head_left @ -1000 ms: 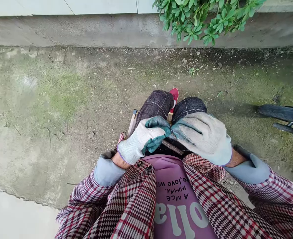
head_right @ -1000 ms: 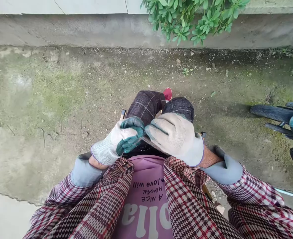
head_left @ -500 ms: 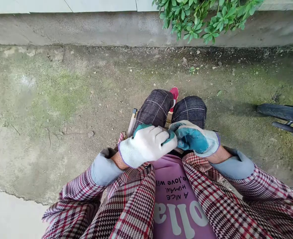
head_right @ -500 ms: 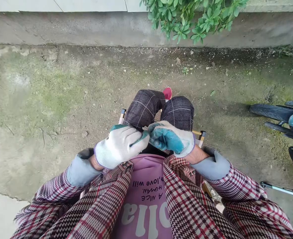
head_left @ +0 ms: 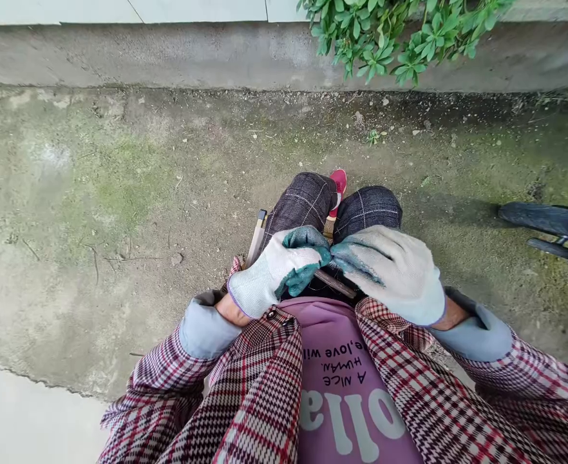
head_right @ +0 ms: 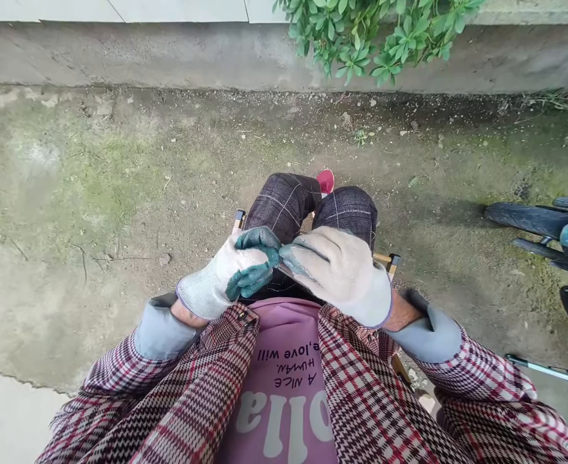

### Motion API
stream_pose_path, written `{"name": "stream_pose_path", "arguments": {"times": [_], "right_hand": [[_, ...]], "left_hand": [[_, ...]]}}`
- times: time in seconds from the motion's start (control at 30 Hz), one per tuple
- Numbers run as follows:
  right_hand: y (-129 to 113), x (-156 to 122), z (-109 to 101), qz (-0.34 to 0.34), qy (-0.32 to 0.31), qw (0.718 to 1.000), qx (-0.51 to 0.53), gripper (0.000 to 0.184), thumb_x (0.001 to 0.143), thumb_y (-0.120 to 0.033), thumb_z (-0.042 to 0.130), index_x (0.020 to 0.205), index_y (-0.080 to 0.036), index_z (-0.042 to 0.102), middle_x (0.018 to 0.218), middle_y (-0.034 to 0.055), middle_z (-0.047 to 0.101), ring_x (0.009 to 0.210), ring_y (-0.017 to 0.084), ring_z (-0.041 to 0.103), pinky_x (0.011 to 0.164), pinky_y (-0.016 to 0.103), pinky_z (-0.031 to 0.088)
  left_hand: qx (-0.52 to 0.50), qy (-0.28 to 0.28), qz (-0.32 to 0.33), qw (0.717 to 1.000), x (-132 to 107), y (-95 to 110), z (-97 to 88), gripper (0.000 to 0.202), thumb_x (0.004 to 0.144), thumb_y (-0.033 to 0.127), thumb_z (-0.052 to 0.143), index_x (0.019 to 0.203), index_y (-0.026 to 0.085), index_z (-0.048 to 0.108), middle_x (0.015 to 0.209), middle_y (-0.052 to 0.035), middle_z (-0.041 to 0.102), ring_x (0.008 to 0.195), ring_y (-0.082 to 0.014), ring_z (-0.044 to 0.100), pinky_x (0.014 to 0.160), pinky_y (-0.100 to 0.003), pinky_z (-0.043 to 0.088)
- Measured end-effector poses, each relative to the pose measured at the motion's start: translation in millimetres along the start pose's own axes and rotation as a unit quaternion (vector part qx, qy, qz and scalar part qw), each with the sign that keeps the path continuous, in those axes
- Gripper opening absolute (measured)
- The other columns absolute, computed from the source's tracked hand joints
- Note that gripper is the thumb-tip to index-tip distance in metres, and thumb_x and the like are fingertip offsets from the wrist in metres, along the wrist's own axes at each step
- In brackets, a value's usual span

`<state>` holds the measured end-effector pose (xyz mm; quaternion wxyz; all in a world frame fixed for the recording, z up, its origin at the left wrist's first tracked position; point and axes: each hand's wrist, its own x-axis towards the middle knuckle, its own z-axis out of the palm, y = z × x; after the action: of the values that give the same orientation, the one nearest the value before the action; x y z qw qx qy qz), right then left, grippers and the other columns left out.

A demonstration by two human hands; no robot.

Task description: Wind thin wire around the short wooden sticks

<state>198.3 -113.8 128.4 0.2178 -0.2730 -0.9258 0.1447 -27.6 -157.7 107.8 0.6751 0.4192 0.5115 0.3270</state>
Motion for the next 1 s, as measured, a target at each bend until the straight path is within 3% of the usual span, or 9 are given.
{"name": "stream_pose_path", "arguments": {"times": [0.17,0.37,0.43,0.53,0.6,0.67,0.73,0.83,1.0], "right_hand": [[-1,6,-5,-0.029,-0.022,0.999,-0.035,0.018,0.1,-0.027,0.06,0.1,-0.023,0.077,0.096,0.0089,0.076,0.089,0.025,0.067,0.074,0.039,0.054],[-3,22,0,0.13,-0.02,0.975,0.182,0.016,0.09,-0.027,0.06,0.079,-0.02,0.069,0.076,0.0051,0.067,0.07,0.02,0.059,0.066,0.035,0.048],[1,23,8,0.254,-0.07,0.89,0.372,0.016,0.087,-0.03,0.06,0.073,-0.021,0.063,0.066,0.0016,0.06,0.06,0.016,0.053,0.057,0.031,0.045],[7,22,21,0.38,-0.15,0.69,0.598,0.019,0.079,-0.034,0.063,0.066,-0.023,0.055,0.052,-0.0052,0.044,0.044,0.011,0.036,0.042,0.025,0.032],[8,19,25,0.413,-0.156,0.632,0.637,0.023,0.078,-0.037,0.069,0.068,-0.022,0.056,0.051,-0.0065,0.044,0.042,0.009,0.034,0.038,0.024,0.029],[6,16,25,0.419,-0.1,0.686,0.587,0.024,0.083,-0.04,0.072,0.073,-0.02,0.061,0.058,-0.003,0.055,0.046,0.011,0.044,0.042,0.025,0.037],[3,12,21,0.381,0.004,0.8,0.464,0.017,0.087,-0.036,0.071,0.082,-0.02,0.069,0.074,0.002,0.069,0.062,0.016,0.061,0.057,0.03,0.052],[-1,8,13,0.247,0.081,0.936,0.238,0.01,0.092,-0.026,0.069,0.096,-0.023,0.077,0.098,0.0056,0.078,0.09,0.024,0.072,0.085,0.038,0.058],[1,7,8,0.092,0.039,0.993,0.06,0.017,0.099,-0.031,0.063,0.103,-0.024,0.078,0.103,0.006,0.08,0.092,0.024,0.074,0.082,0.037,0.059]], "left_hand": [[-0.114,-0.024,-0.043,0.992,0,1,3.5,0.014,0.081,0.034,0.068,0.084,0.02,0.07,0.057,0.004,0.057,0.04,-0.0084,0.039,0.039,-0.023,0.031],[0.208,0.115,0.17,0.956,-7,14,10.3,0.001,0.081,0.017,0.068,0.081,0.018,0.067,0.075,-0.0012,0.071,0.065,-0.013,0.063,0.063,-0.025,0.051],[0.373,0.106,0.277,0.879,-12,18,9.5,0.005,0.089,0.015,0.065,0.088,0.017,0.07,0.074,-0.002,0.071,0.064,-0.0139,0.064,0.062,-0.027,0.05],[0.524,0.041,0.394,0.754,-16,20,5.1,0.02,0.098,0.009,0.055,0.093,0.018,0.073,0.067,-0.0013,0.068,0.062,-0.015,0.063,0.06,-0.027,0.047],[0.506,0.045,0.38,0.773,-15,19,2.2,0.016,0.097,0.011,0.058,0.096,0.018,0.073,0.071,-0.0018,0.071,0.065,-0.0154,0.065,0.062,-0.027,0.049],[0.401,0.093,0.306,0.859,-11,16,1.0,0.007,0.091,0.016,0.067,0.096,0.017,0.072,0.079,-0.0028,0.075,0.069,-0.0156,0.068,0.066,-0.027,0.053],[0.255,0.139,0.215,0.932,-6,15,1.4,0.006,0.084,0.019,0.07,0.09,0.018,0.07,0.082,-0.0025,0.076,0.072,-0.0153,0.069,0.069,-0.027,0.055],[0.084,0.142,0.117,0.979,1,15,2.5,0.003,0.077,0.021,0.068,0.079,0.018,0.066,0.077,-0.0009,0.073,0.071,-0.0145,0.067,0.068,-0.026,0.055],[-0.009,0.07,0.045,0.997,8,7,1.1,0.01,0.077,0.027,0.067,0.08,0.018,0.069,0.064,0.0023,0.062,0.052,-0.0106,0.054,0.052,-0.025,0.048]]}}
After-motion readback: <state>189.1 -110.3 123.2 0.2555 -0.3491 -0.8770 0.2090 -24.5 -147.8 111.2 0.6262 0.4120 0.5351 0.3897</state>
